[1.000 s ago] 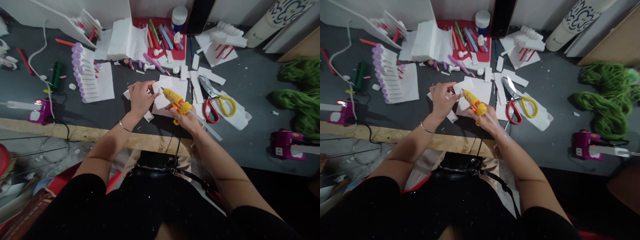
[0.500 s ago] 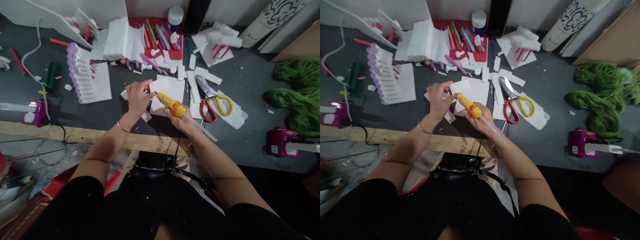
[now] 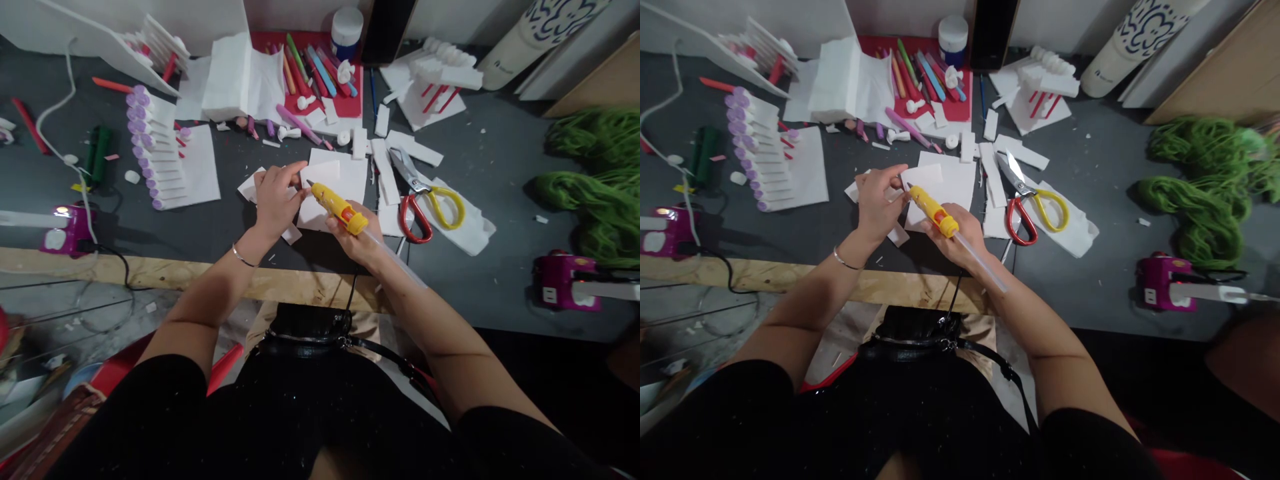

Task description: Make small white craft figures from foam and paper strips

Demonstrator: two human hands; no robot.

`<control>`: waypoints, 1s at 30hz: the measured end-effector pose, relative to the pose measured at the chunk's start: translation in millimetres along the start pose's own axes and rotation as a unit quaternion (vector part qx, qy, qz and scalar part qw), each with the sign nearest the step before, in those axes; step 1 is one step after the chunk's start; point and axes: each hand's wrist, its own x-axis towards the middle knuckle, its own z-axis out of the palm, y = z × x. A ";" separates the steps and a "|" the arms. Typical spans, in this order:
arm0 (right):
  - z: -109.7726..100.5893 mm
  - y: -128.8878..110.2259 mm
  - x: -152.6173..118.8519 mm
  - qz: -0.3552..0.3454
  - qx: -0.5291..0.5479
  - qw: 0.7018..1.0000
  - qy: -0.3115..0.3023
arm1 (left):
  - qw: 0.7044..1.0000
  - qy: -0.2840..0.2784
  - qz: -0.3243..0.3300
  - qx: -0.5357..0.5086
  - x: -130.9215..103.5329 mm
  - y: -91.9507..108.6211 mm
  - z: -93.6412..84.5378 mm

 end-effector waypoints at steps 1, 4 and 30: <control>-0.2 -0.7 0.4 -0.004 -0.005 1.000 -0.002 | 1.000 -0.001 0.001 0.000 0.0 0.0 0.2; -0.1 -1.5 1.1 -0.013 -0.015 1.000 -0.002 | 1.000 -0.005 0.000 -0.002 0.1 -0.1 0.7; 2.2 1.0 0.3 0.000 0.002 1.000 0.003 | 1.000 -0.007 0.002 -0.008 -0.9 2.6 -0.8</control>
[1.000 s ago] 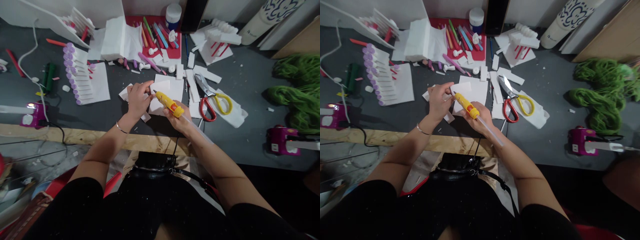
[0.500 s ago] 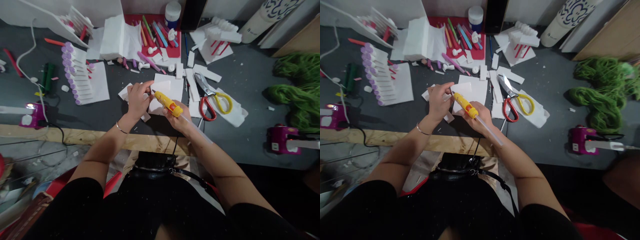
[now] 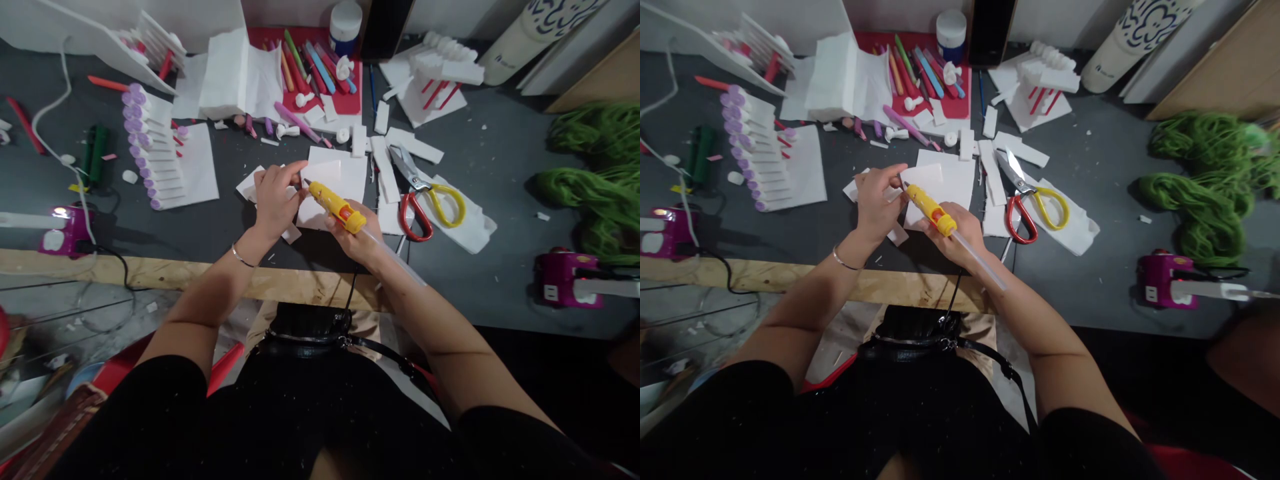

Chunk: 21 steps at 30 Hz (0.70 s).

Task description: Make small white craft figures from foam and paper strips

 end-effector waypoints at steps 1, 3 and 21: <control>0.2 0.0 0.0 0.000 -0.002 1.000 0.002 | 1.000 0.001 0.002 0.000 0.0 0.1 -0.2; 0.6 0.3 -0.1 -0.005 -0.008 1.000 0.007 | 1.000 0.002 0.004 0.002 0.0 0.4 -0.6; 2.6 0.9 0.3 -0.057 -0.045 0.997 0.024 | 1.000 0.005 0.017 0.009 -1.2 -1.9 2.2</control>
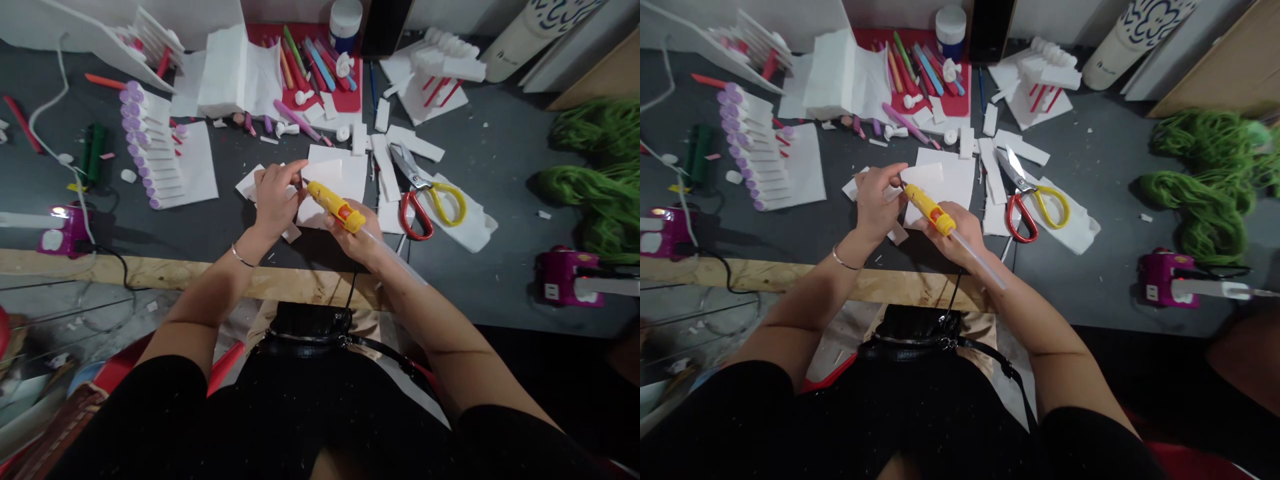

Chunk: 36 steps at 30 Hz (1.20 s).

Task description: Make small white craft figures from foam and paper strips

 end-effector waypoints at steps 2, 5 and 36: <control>0.2 0.4 -0.3 -0.004 0.004 1.000 0.003 | 1.000 -0.002 0.000 -0.004 0.1 0.4 -0.4; 0.1 0.7 -0.5 -0.004 0.013 1.000 0.004 | 1.000 -0.002 -0.001 -0.005 0.1 1.0 -1.1; -0.9 4.7 0.3 0.053 0.061 0.997 0.005 | 1.000 0.016 0.002 -0.017 1.5 -5.2 0.3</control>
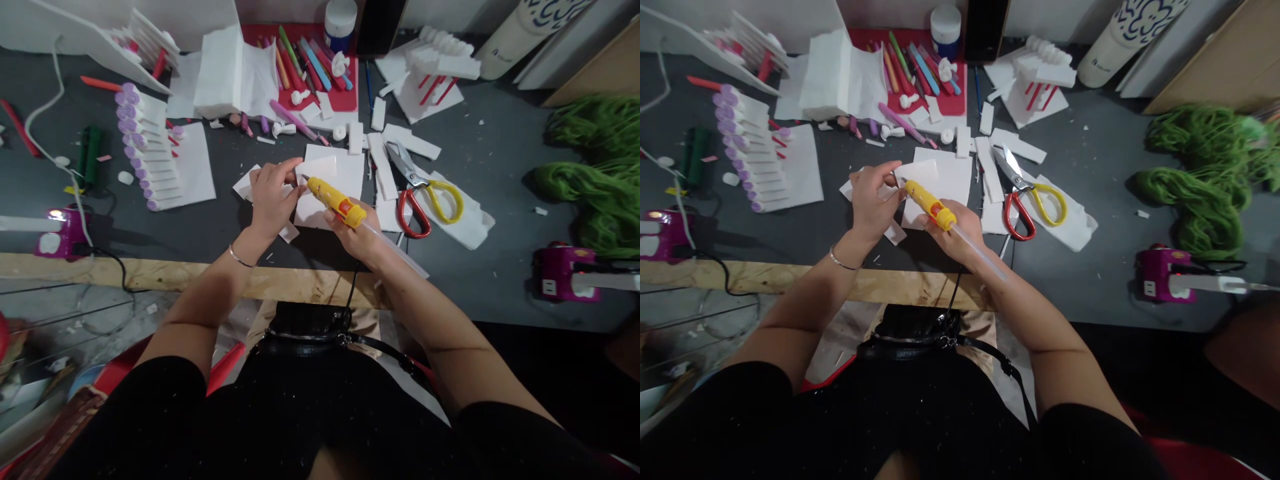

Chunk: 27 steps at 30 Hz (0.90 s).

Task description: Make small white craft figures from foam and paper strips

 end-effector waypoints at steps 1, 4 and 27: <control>-0.5 -0.2 0.3 0.000 -0.003 1.000 0.002 | 1.000 -0.001 -0.001 0.000 0.1 0.0 -0.2; -2.8 -1.1 1.6 0.004 -0.015 1.000 0.003 | 1.000 -0.005 -0.005 0.001 0.5 1.4 -1.8; -3.6 7.0 3.4 0.024 0.025 0.999 -0.018 | 1.000 0.001 -0.024 0.001 2.3 1.5 -5.5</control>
